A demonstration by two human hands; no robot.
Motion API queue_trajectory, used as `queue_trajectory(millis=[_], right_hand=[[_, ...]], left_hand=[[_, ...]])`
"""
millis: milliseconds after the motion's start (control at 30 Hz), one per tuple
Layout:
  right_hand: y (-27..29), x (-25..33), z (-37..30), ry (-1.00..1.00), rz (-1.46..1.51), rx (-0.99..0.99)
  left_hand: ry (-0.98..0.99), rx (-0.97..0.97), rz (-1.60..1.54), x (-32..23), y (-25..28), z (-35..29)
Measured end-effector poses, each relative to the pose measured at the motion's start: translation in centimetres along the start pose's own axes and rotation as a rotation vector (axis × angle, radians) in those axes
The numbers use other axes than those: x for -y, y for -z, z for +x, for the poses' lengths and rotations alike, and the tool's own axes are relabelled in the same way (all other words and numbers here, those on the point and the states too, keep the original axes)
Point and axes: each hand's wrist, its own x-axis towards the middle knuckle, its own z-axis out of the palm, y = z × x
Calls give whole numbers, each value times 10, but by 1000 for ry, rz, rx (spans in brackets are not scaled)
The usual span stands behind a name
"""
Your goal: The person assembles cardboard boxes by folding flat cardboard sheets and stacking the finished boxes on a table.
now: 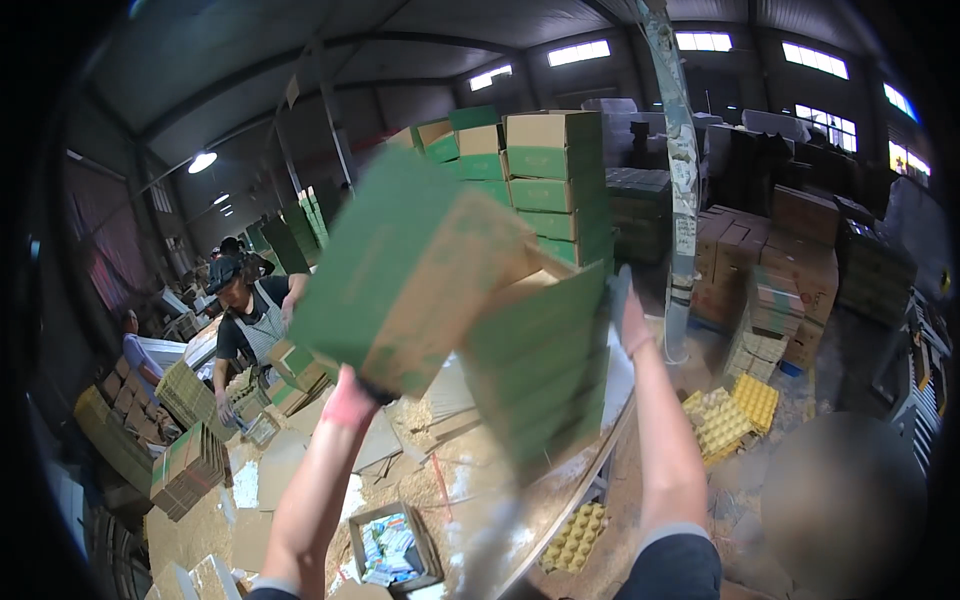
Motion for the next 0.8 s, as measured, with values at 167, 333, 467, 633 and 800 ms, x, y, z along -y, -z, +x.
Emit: queue_trajectory(millis=[167, 333, 467, 633, 800], right_hand=[[14, -72, 8, 441, -1377, 294], [4, -62, -21, 588, -1475, -234], [-83, -34, -175, 513, -799, -113], [-164, -69, -420, -622, -639, 1236], [-181, -209, -610, -1091, -571, 1134]], left_hand=[[15, -463, 777, -19, 37, 122], [-198, -536, 1420, -45, 64, 128], [-516, -844, 2376, -79, 95, -27], [-250, -1561, 2475, -5, 163, -426], [504, -2592, 1093, 182, 208, -720]])
